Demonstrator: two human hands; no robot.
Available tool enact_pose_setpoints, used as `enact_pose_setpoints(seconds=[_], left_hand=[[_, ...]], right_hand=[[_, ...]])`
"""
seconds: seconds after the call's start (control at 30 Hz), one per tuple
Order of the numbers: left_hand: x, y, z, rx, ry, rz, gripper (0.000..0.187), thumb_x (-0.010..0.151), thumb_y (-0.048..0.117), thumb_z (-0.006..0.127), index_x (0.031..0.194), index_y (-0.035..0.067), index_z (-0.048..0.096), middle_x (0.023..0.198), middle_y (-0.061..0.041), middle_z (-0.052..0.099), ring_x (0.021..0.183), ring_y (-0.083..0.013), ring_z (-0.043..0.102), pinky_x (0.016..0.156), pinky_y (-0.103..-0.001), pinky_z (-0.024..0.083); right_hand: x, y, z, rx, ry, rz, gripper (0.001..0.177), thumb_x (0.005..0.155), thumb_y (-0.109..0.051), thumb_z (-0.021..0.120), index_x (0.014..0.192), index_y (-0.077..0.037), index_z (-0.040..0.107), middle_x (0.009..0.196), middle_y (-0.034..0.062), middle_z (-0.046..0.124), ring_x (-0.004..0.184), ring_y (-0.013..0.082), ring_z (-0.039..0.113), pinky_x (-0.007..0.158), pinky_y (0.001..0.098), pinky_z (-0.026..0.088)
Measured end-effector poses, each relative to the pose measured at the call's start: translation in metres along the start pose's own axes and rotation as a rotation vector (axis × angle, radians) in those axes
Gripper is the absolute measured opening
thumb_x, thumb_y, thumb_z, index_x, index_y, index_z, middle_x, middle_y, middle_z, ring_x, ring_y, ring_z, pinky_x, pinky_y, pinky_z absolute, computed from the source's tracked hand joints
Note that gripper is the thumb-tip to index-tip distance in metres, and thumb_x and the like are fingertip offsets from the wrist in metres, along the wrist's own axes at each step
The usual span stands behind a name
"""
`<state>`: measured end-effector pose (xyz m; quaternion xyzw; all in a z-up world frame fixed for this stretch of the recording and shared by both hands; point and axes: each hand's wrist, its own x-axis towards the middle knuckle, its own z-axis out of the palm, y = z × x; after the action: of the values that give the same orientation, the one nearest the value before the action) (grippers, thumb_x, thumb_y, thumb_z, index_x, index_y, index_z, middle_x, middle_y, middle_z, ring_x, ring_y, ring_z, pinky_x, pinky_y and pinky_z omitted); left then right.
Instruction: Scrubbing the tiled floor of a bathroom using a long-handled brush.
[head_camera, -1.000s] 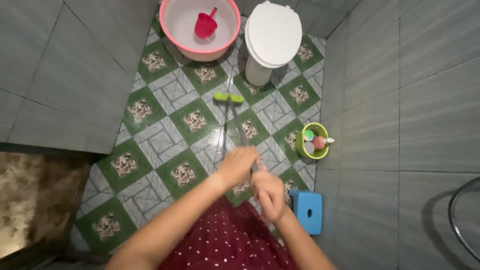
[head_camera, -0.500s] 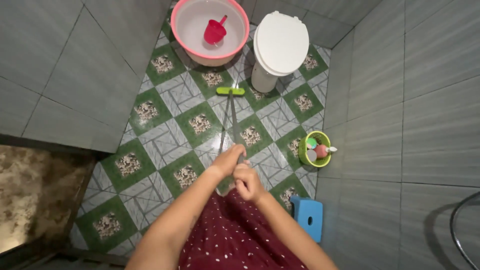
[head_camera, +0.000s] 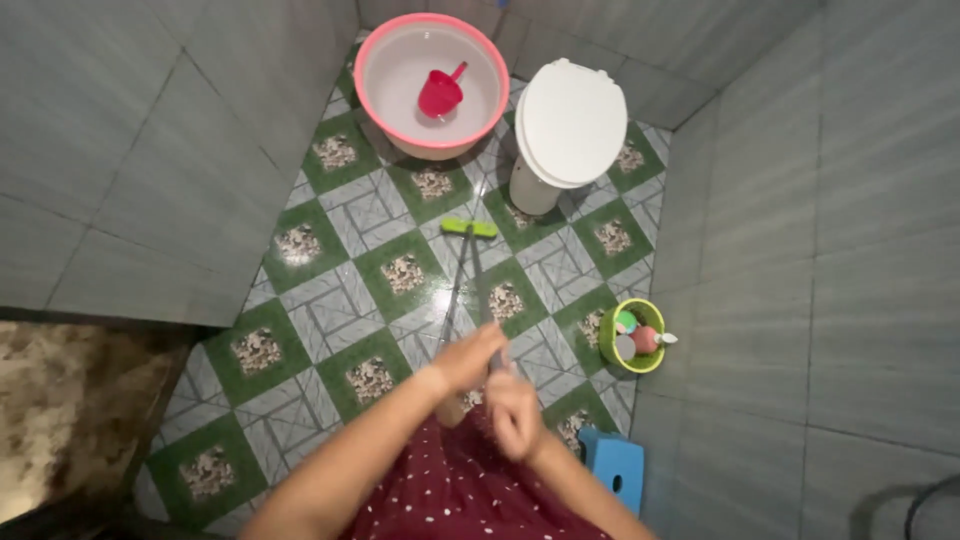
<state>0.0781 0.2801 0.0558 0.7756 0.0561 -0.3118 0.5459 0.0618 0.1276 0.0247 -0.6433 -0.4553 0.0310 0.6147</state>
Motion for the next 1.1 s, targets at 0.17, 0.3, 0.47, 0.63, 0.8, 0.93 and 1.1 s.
enact_pose_setpoints(seconds=[0.17,0.3,0.47,0.63,0.8,0.93,1.1], left_hand=[[0.091,-0.043,-0.025,0.002,0.208,0.29,0.01,0.092,0.021,0.046,0.09,0.02,0.055,0.111,-0.006,0.058,0.126,-0.0224,0.036,0.096,-0.034,0.033],[0.026,0.054,-0.04,-0.331,0.182,0.058,0.031,0.103,0.032,0.036,0.076,0.017,0.043,0.081,0.0,0.047,0.074,-0.0132,0.044,0.072,-0.025,0.045],[0.087,-0.029,-0.004,0.106,0.101,0.4,0.027,0.1,0.024,0.041,0.074,0.018,0.043,0.089,-0.001,0.05,0.084,-0.0162,0.045,0.079,-0.028,0.043],[0.132,-0.021,-0.039,-0.306,0.049,0.042,0.031,0.099,0.036,0.037,0.074,0.018,0.04,0.099,-0.002,0.048,0.087,-0.0149,0.046,0.086,-0.03,0.045],[0.25,-0.108,-0.056,0.22,0.302,0.854,0.028,0.083,0.037,0.075,0.076,0.017,0.057,0.08,-0.003,0.055,0.084,-0.0253,0.055,0.084,-0.036,0.048],[0.187,-0.044,-0.059,0.156,0.271,0.928,0.021,0.082,0.026,0.077,0.074,0.015,0.06,0.077,-0.005,0.056,0.083,-0.0274,0.055,0.088,-0.039,0.047],[0.129,-0.03,-0.035,0.021,0.164,0.763,0.042,0.094,0.014,0.068,0.059,0.015,0.045,0.061,0.003,0.044,0.07,-0.0153,0.044,0.075,-0.032,0.043]], right_hand=[[0.064,0.049,-0.021,-0.07,-0.027,0.068,0.039,0.098,-0.021,0.039,0.06,-0.011,0.044,0.058,0.005,0.047,0.054,0.0226,0.042,0.061,0.0382,0.033],[0.078,0.02,-0.048,-0.002,-0.05,0.018,0.042,0.101,-0.018,0.039,0.061,-0.011,0.043,0.058,0.0027,0.043,0.055,0.0198,0.038,0.058,0.0367,0.031],[0.078,-0.006,-0.054,0.024,-0.128,0.079,0.053,0.108,-0.034,0.031,0.061,-0.013,0.044,0.057,0.0026,0.043,0.052,0.0221,0.04,0.058,0.0383,0.032],[0.083,0.064,-0.056,0.024,-0.051,0.016,0.055,0.108,-0.035,0.032,0.061,-0.013,0.049,0.056,0.0018,0.049,0.053,0.0195,0.042,0.062,0.0377,0.034],[0.119,0.111,-0.065,-0.038,-0.071,0.013,0.04,0.097,-0.023,0.046,0.058,-0.014,0.047,0.052,0.0095,0.043,0.048,0.0348,0.047,0.05,0.0425,0.041],[0.133,0.055,-0.074,-0.019,-0.07,0.044,0.041,0.098,-0.02,0.041,0.058,-0.014,0.047,0.051,0.0063,0.041,0.045,0.0313,0.045,0.049,0.0396,0.041],[0.141,-0.007,-0.071,0.029,-0.216,0.079,0.041,0.098,-0.025,0.038,0.06,-0.011,0.037,0.054,0.0057,0.033,0.045,0.0247,0.032,0.052,0.0389,0.025]])
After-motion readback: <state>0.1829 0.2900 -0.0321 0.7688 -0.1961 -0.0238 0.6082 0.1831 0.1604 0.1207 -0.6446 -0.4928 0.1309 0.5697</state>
